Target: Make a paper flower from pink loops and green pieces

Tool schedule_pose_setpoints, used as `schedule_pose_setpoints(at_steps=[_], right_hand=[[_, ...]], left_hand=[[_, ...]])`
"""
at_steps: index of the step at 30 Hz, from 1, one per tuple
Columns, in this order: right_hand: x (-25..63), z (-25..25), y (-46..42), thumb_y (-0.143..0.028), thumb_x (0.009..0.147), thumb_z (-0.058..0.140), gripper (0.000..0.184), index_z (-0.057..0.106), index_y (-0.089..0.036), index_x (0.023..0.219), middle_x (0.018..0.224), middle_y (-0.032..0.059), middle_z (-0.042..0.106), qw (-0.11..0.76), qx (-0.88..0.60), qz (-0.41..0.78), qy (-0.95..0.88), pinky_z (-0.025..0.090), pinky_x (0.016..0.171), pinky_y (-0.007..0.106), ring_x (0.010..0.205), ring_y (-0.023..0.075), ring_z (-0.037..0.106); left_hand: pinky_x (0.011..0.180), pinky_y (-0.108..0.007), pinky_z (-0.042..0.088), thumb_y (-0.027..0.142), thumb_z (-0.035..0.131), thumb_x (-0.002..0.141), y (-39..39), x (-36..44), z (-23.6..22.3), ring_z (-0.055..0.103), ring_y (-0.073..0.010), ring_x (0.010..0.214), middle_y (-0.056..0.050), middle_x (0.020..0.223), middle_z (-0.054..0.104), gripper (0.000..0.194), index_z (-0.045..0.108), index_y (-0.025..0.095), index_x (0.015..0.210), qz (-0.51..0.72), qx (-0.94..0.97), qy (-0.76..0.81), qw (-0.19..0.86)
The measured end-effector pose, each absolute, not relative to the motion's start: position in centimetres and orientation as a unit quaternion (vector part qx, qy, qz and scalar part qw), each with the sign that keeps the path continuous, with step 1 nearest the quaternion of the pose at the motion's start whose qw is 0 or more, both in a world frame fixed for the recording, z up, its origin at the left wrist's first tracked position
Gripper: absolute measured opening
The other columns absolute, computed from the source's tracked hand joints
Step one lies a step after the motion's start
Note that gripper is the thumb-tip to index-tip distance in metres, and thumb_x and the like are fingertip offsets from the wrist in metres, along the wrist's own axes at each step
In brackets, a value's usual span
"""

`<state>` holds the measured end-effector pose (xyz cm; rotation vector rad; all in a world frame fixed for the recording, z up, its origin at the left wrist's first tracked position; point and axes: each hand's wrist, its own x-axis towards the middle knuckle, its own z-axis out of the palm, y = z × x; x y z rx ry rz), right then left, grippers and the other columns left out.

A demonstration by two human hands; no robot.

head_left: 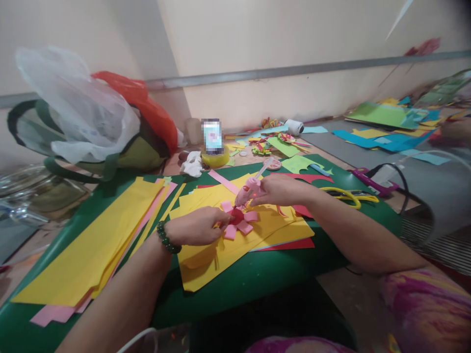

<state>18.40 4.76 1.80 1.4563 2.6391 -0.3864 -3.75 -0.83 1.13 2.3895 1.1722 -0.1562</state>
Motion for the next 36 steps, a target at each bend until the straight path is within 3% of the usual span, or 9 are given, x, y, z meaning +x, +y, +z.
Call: schedule_pose_setpoints(at_steps=[15, 22, 29, 36], right_hand=[[18.55, 1.75, 4.86, -0.062, 0.083, 0.053, 0.058, 0.036, -0.019, 0.048, 0.051, -0.0021, 0.036, 0.047, 0.48, -0.139, 0.865, 0.022, 0.051, 0.029, 0.05, 0.0115, 0.036], [19.07, 1.49, 5.17, -0.063, 0.081, 0.052, 0.053, 0.046, -0.019, 0.053, 0.053, -0.0013, 0.042, 0.021, 0.472, -0.163, 0.866, 0.024, 0.052, 0.029, 0.053, 0.0126, 0.042], [18.89, 1.48, 5.17, -0.062, 0.082, 0.052, 0.057, 0.036, -0.019, 0.048, 0.05, -0.0021, 0.037, 0.033, 0.479, -0.141, 0.866, 0.023, 0.051, 0.029, 0.049, 0.011, 0.037], [19.29, 1.41, 5.25, -0.061, 0.081, 0.053, 0.051, 0.046, -0.02, 0.052, 0.053, -0.0011, 0.043, 0.022, 0.473, -0.159, 0.866, 0.026, 0.051, 0.029, 0.052, 0.0129, 0.043]], left_hand=[[0.062, -0.027, 0.036, 0.018, 0.042, 0.076, -0.81, -3.74, 0.97, 0.053, -0.0176, 0.068, -0.005, 0.077, 0.062, 0.015, 0.057, 0.018, 0.073, -0.058, 0.873, 0.427, 0.228], [0.061, -0.027, 0.035, 0.017, 0.042, 0.075, -0.92, -3.62, 1.24, 0.051, -0.0168, 0.066, -0.004, 0.074, 0.059, 0.014, 0.055, 0.018, 0.072, -0.064, 0.875, 0.425, 0.225], [0.061, -0.026, 0.035, 0.018, 0.042, 0.076, -0.94, -3.61, 1.23, 0.052, -0.0168, 0.066, -0.005, 0.075, 0.061, 0.016, 0.058, 0.018, 0.074, -0.058, 0.877, 0.421, 0.224], [0.059, -0.026, 0.034, 0.017, 0.043, 0.073, -0.97, -3.71, 1.29, 0.051, -0.0171, 0.065, -0.004, 0.072, 0.06, 0.016, 0.059, 0.018, 0.073, -0.037, 0.878, 0.414, 0.236]])
